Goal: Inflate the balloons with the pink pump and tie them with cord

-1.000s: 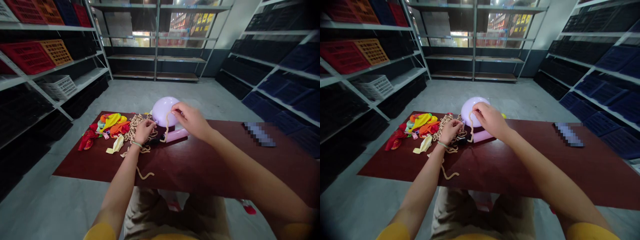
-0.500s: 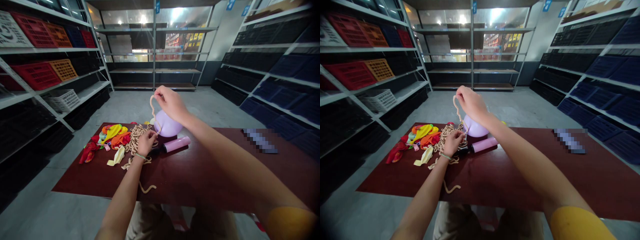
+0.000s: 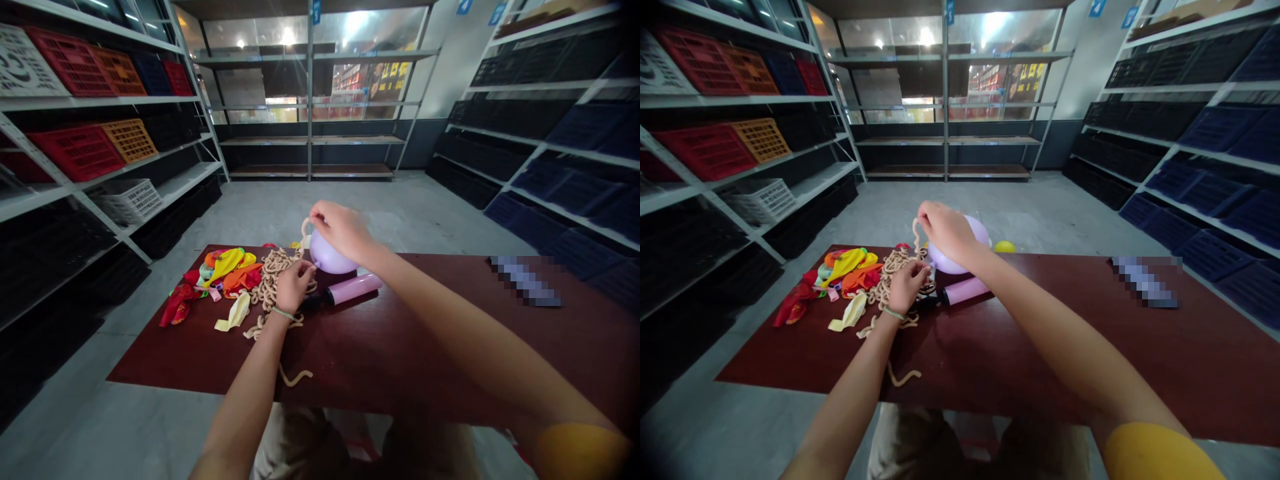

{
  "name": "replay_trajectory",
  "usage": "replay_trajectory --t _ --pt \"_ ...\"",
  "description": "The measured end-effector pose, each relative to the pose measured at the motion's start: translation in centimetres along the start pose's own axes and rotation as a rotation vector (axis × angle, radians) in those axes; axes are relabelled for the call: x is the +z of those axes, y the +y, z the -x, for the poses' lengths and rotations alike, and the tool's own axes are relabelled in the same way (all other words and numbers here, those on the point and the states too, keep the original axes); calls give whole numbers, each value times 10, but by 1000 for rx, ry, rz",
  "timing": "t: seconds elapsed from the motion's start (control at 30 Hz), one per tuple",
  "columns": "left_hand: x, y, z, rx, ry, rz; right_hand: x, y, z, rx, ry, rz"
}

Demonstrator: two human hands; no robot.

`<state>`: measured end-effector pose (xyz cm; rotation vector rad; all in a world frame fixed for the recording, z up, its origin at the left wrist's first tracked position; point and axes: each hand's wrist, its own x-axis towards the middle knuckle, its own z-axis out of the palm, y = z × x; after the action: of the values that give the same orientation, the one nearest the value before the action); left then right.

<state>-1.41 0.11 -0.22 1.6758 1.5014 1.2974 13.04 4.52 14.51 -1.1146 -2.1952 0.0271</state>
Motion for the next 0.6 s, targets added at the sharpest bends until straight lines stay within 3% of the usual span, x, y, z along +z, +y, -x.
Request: replay_trajectory --t 0.17,0.27,0.37,0.53,0.6 --pt "-2 -1 -2 156 167 -81 12 12 36 116 -80 26" --pt "-3 -5 -6 157 258 -38 14 16 49 195 -116 -49" --pt "-2 -6 -8 87 208 124 20 21 60 281 -97 -254" --pt "3 -2 -7 -183 125 510 34 28 79 423 -46 -786" --pt "5 0 -7 -259 129 665 41 30 86 463 -46 -901"
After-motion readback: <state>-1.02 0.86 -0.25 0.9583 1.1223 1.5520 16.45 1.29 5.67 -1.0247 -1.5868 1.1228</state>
